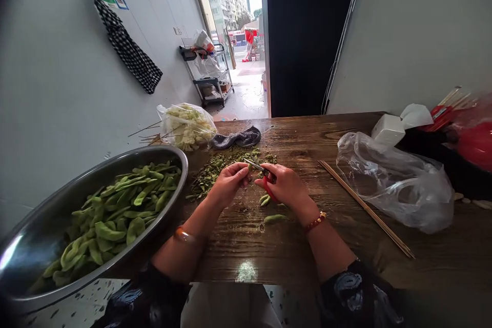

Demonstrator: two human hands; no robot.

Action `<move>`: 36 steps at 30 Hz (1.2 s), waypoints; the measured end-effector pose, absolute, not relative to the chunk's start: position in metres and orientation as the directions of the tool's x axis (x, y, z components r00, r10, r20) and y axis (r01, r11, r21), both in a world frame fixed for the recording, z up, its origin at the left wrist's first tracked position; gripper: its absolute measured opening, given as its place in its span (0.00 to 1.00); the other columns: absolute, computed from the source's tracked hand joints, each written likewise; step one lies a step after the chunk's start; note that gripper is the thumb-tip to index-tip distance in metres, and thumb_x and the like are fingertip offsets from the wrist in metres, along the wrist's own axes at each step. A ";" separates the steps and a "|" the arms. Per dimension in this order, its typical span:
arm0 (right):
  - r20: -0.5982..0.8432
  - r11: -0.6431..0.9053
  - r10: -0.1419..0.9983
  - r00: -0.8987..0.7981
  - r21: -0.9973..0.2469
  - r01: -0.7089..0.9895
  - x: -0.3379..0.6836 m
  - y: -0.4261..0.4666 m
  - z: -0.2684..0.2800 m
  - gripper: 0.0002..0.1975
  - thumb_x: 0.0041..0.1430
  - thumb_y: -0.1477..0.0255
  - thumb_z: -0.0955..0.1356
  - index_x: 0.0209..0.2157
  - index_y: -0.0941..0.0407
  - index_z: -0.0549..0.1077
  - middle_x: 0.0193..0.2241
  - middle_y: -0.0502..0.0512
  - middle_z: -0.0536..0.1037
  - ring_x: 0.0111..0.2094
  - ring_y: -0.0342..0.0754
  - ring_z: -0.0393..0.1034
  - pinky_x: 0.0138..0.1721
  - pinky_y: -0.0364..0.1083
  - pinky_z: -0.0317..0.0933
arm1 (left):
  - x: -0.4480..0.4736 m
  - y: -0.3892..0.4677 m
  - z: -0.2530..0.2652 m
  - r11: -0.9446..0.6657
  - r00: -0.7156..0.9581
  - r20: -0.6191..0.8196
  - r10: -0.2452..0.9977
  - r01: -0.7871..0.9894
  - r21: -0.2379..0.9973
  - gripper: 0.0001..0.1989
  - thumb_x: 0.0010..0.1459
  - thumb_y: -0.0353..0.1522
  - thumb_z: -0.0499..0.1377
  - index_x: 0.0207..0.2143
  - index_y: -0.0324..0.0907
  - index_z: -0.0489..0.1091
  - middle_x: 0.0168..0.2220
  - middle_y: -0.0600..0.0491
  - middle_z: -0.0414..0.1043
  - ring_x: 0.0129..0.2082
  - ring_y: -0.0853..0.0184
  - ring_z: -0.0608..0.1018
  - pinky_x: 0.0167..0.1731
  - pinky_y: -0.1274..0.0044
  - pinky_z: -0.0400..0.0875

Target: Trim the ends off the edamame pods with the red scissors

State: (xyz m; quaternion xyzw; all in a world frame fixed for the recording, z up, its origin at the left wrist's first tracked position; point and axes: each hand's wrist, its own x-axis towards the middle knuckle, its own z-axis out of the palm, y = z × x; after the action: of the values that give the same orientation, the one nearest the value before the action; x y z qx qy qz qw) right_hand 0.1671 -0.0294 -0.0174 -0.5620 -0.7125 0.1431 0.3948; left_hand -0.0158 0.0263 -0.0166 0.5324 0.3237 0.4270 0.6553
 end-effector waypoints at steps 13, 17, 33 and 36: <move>0.433 0.378 0.893 -0.119 -0.581 0.721 0.164 -0.035 -0.020 0.25 0.54 0.57 0.70 0.48 0.59 0.74 0.27 0.52 0.73 0.26 0.45 0.65 0.31 0.44 0.61 | -0.016 0.008 -0.002 -0.139 0.479 0.126 0.869 -0.007 0.990 0.13 0.52 0.39 0.62 0.31 0.35 0.73 0.23 0.56 0.67 0.21 0.76 0.66 0.23 0.81 0.61; 0.443 0.390 0.886 -0.134 -0.558 0.733 0.164 -0.035 -0.021 0.24 0.54 0.57 0.70 0.47 0.59 0.74 0.26 0.52 0.73 0.27 0.46 0.66 0.31 0.45 0.60 | -0.016 0.009 -0.004 -0.222 0.493 0.167 0.854 0.053 0.974 0.13 0.53 0.39 0.61 0.31 0.35 0.74 0.22 0.56 0.66 0.22 0.75 0.65 0.23 0.81 0.59; 0.353 0.370 0.916 -0.191 -0.555 0.745 0.171 -0.031 -0.023 0.23 0.55 0.56 0.69 0.47 0.55 0.76 0.28 0.53 0.77 0.27 0.45 0.67 0.31 0.43 0.58 | -0.024 0.020 -0.007 -0.254 0.462 0.175 0.869 0.113 0.961 0.11 0.50 0.38 0.63 0.29 0.37 0.77 0.24 0.53 0.69 0.26 0.70 0.67 0.27 0.79 0.59; 0.358 0.302 0.930 -0.087 -0.605 0.737 0.171 -0.032 -0.021 0.25 0.54 0.54 0.69 0.47 0.57 0.76 0.24 0.51 0.76 0.25 0.45 0.65 0.29 0.43 0.57 | -0.024 0.022 -0.009 -0.288 0.370 0.219 0.903 0.141 0.947 0.09 0.48 0.36 0.65 0.27 0.38 0.76 0.26 0.53 0.67 0.27 0.71 0.66 0.27 0.79 0.59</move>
State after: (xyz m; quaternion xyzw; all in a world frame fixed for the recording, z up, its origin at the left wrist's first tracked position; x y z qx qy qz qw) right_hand 0.1705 -0.0320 -0.0215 -0.5751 -0.7245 0.1360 0.3548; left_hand -0.0243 0.0223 -0.0088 0.6876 0.3797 0.4135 0.4605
